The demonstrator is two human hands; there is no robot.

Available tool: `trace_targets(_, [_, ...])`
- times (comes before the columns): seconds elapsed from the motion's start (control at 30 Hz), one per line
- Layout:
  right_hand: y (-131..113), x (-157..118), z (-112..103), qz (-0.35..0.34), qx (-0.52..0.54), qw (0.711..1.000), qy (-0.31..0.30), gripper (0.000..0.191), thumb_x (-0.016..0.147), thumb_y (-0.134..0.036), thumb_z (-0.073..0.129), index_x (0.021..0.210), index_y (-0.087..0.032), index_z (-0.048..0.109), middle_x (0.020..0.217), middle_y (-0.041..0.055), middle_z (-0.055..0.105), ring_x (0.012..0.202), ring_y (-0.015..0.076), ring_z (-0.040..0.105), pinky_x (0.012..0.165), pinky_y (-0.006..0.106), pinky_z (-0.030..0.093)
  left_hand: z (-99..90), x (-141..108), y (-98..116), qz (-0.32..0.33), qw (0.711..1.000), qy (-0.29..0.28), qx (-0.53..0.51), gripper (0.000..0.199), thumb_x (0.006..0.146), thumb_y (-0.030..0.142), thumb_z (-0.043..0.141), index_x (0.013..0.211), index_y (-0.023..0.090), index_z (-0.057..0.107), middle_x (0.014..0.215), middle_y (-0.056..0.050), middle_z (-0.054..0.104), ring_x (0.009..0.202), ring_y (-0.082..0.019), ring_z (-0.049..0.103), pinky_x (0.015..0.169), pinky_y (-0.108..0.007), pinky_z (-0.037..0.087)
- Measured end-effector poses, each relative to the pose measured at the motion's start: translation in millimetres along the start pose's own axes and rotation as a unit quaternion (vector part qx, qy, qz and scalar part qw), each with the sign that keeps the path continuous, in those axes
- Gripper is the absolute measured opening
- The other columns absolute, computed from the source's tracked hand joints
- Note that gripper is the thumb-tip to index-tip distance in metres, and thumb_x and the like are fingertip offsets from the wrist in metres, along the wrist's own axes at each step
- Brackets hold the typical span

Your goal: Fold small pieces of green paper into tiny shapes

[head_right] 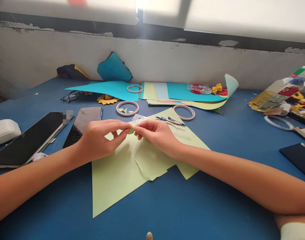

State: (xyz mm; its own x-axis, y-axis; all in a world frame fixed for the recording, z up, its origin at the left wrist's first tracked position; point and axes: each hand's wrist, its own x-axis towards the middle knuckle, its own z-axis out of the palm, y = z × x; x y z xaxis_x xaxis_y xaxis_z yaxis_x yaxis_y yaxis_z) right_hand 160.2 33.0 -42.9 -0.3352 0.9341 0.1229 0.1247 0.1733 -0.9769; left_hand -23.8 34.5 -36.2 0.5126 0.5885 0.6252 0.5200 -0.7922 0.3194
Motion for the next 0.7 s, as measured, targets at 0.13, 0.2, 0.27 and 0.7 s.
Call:
trace_targets(0.13, [0, 1, -1, 0.000, 0.009, 1.000, -0.001, 0.017, 0.077, -0.034, 0.063, 0.072, -0.018, 0.065, 0.066, -0.0020, 0.061, 0.063, 0.0092, 0.055, 0.064, 0.023, 0.045, 0.7, 1, -1, 0.019, 0.999, 0.020, -0.017, 0.016, 0.079, 0.012, 0.053, 0.082, 0.018, 0.068, 0.071, 0.000, 0.068, 0.054, -0.009, 0.055, 0.051, -0.018, 0.045])
trace_targets(0.2, [0, 0, 0, -0.009, 0.012, 1.000, -0.003, 0.016, 0.078, -0.033, 0.063, 0.073, -0.018, 0.066, 0.066, -0.0019, 0.061, 0.064, 0.0092, 0.055, 0.064, 0.023, 0.046, 0.4, 2, 1, -0.005, 0.999, 0.021, -0.047, 0.015, 0.079, 0.013, 0.054, 0.081, 0.016, 0.068, 0.072, -0.001, 0.069, 0.058, -0.009, 0.057, 0.052, -0.018, 0.046])
trace_targets(0.27, [0, -1, 1, -0.029, 0.009, 1.000, 0.003, 0.014, 0.078, -0.032, 0.063, 0.076, -0.019, 0.066, 0.068, -0.0012, 0.063, 0.064, 0.0097, 0.056, 0.065, 0.024, 0.047, -1.0, 3, 5, -0.073, 0.992, 0.006, -0.101, 0.014, 0.080, 0.016, 0.054, 0.078, 0.015, 0.067, 0.073, -0.002, 0.068, 0.061, -0.010, 0.058, 0.049, -0.017, 0.045])
trace_targets(0.7, [7, -4, 3, -0.155, -0.042, 0.985, 0.063, 0.007, 0.078, -0.022, 0.062, 0.083, -0.023, 0.067, 0.072, -0.0015, 0.067, 0.065, 0.0123, 0.063, 0.065, 0.029, 0.054, -6.7, 11, 11, -0.251, 0.932, -0.056, -0.255, 0.013, 0.078, 0.026, 0.060, 0.078, 0.015, 0.067, 0.070, -0.002, 0.064, 0.064, -0.013, 0.057, 0.052, -0.020, 0.046])
